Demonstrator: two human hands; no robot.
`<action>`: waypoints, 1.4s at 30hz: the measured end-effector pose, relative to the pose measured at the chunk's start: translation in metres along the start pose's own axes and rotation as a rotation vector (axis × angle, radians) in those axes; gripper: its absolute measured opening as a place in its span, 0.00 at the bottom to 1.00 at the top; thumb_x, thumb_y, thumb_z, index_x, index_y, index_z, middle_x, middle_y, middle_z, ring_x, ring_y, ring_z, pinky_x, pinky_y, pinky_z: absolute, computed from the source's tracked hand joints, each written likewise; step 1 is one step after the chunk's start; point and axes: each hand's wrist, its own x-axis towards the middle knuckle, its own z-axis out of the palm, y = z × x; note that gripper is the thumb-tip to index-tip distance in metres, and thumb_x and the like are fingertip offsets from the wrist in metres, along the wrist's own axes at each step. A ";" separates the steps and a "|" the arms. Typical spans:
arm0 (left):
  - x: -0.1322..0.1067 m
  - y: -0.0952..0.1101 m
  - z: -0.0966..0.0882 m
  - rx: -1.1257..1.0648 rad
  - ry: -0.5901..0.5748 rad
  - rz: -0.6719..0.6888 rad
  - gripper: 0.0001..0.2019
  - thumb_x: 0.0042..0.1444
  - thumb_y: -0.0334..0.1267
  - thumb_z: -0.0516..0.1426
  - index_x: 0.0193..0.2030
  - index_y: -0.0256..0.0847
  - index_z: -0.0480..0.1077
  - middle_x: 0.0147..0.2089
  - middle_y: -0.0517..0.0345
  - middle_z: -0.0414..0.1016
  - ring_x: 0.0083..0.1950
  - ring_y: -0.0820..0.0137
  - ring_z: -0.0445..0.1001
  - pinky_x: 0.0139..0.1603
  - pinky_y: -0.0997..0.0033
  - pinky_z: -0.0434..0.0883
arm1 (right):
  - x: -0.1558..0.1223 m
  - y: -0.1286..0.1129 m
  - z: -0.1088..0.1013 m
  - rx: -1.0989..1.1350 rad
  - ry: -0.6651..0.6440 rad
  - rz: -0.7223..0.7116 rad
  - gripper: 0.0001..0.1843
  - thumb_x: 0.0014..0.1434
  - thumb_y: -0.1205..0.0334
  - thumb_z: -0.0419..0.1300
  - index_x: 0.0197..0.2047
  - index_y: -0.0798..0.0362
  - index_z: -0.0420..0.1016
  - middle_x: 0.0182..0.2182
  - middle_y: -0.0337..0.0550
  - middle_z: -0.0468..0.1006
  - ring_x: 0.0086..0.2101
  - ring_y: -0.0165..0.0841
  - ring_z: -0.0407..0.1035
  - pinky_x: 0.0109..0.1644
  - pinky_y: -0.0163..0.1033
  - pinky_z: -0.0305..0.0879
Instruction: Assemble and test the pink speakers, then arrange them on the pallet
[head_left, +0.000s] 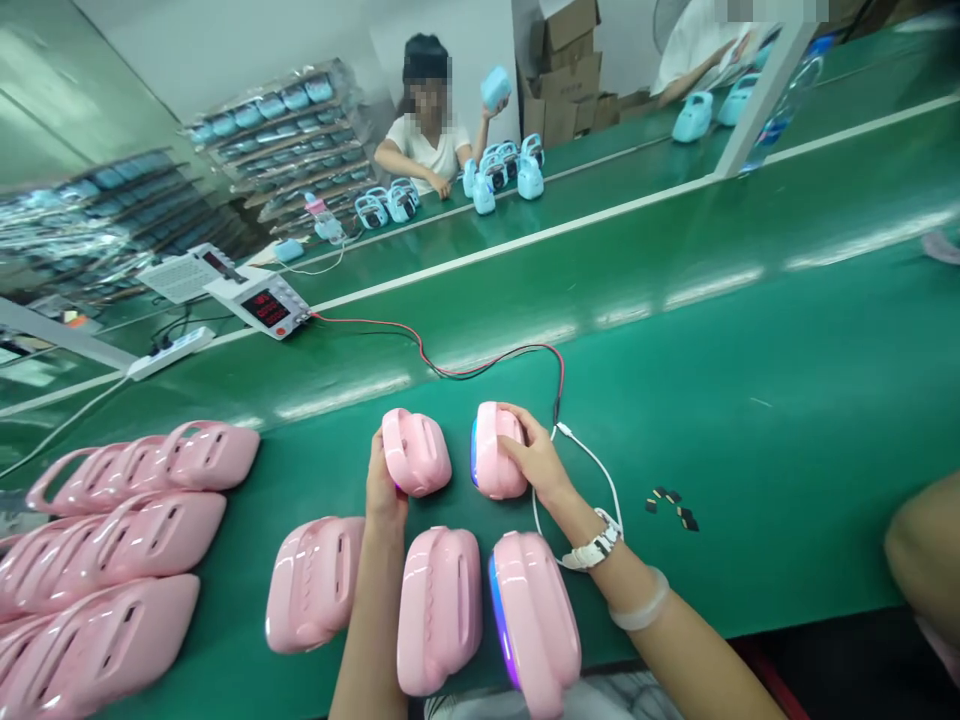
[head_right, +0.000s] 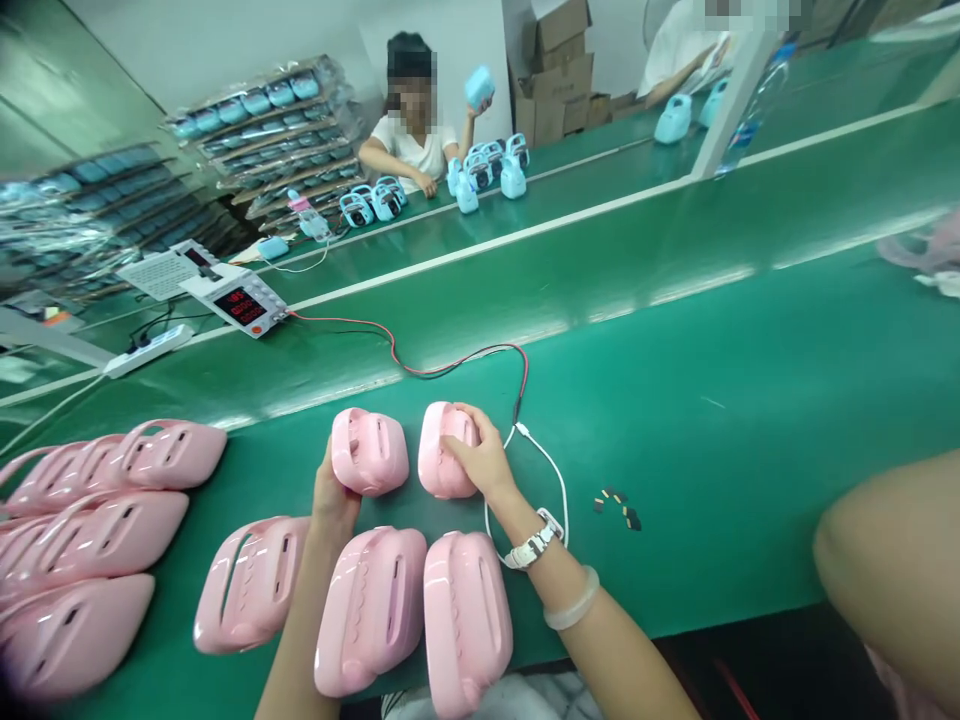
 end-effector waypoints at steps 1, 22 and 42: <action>-0.001 0.000 0.001 0.000 0.001 0.002 0.17 0.41 0.41 0.62 0.41 0.46 0.70 0.42 0.63 0.75 0.47 0.67 0.72 0.44 0.73 0.69 | 0.000 0.001 0.000 0.001 0.003 -0.005 0.27 0.40 0.58 0.61 0.46 0.53 0.71 0.51 0.48 0.73 0.52 0.44 0.65 0.61 0.49 0.57; -0.082 0.075 -0.131 -0.054 0.102 0.229 0.26 0.46 0.39 0.63 0.55 0.49 0.68 0.57 0.56 0.72 0.66 0.61 0.61 0.60 0.65 0.63 | 0.008 0.022 -0.026 0.045 0.069 0.003 0.25 0.39 0.50 0.68 0.40 0.52 0.74 0.40 0.38 0.77 0.40 0.34 0.69 0.42 0.36 0.65; -0.097 0.036 -0.123 0.567 0.283 0.213 0.24 0.50 0.56 0.53 0.49 0.46 0.71 0.47 0.53 0.75 0.45 0.59 0.72 0.45 0.63 0.69 | -0.022 -0.063 0.010 -0.665 -0.152 -0.183 0.22 0.46 0.58 0.63 0.46 0.53 0.74 0.28 0.36 0.73 0.24 0.27 0.62 0.30 0.32 0.60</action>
